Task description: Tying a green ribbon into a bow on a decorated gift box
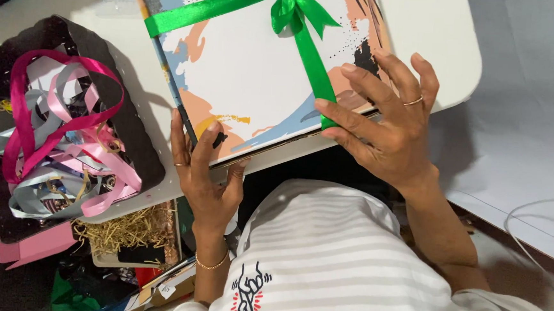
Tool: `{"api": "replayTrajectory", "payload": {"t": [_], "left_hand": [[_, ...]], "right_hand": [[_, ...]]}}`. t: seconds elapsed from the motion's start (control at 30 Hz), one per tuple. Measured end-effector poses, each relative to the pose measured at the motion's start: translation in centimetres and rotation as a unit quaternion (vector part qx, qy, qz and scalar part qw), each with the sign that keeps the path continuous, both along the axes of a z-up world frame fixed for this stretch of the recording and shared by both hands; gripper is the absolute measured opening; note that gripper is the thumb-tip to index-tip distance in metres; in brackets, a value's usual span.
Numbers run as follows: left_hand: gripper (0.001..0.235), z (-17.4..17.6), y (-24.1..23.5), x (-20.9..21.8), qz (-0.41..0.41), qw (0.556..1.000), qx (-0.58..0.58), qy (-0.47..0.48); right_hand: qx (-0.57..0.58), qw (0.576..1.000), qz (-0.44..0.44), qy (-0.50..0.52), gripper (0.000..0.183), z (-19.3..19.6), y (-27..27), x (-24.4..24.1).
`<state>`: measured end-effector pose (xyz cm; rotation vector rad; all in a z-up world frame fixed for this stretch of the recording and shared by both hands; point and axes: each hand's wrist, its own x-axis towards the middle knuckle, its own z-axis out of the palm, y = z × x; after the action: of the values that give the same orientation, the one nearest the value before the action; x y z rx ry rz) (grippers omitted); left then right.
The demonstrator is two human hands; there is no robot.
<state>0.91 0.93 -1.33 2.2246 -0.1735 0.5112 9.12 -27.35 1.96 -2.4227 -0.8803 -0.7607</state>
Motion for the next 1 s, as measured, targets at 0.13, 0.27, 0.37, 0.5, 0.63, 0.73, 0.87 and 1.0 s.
{"api": "replayTrajectory", "payload": {"t": [0.13, 0.27, 0.37, 0.5, 0.63, 0.73, 0.87, 1.0], "left_hand": [[0.047, 0.7, -0.1, -0.1, 0.0, 1.0, 0.003, 0.003], [0.055, 1.7, -0.4, 0.4, -0.012, 0.999, -0.045, 0.015], [0.06, 1.1, -0.7, 0.3, -0.013, 0.997, -0.074, 0.011], [0.052, 1.3, -2.2, 0.2, 0.014, 0.999, -0.03, -0.029], [0.063, 2.8, -2.0, 0.8, 0.048, 0.996, -0.075, -0.018], [0.053, 4.0, -1.2, 3.2, 0.047, 0.972, -0.231, 0.009], [0.07, 3.2, -0.3, 7.1, -0.014, 0.947, -0.308, 0.091], [0.089, 3.7, -0.9, 8.1, 0.017, 0.964, -0.214, 0.158]], "right_hand": [[-0.007, 1.0, -0.003, 0.012, 0.043, -0.3, -0.9, -0.5], [0.055, 0.992, 0.013, 0.109, 0.071, -0.6, -2.5, -1.4], [0.076, 0.986, 0.017, 0.151, 0.073, -1.9, -2.9, -1.2], [0.099, 0.978, 0.027, 0.18, 0.075, -2.3, -3.6, -0.3], [0.097, 0.964, 0.03, 0.245, 0.066, 0.5, -5.6, 0.4], [0.144, 0.956, 0.053, 0.251, 0.081, 1.3, -6.0, 0.8], [0.088, 0.959, 0.077, 0.257, 0.09, 1.1, -5.9, 1.2], [0.064, 0.963, 0.03, 0.261, 0.088, -0.2, -5.5, 1.0]]}}
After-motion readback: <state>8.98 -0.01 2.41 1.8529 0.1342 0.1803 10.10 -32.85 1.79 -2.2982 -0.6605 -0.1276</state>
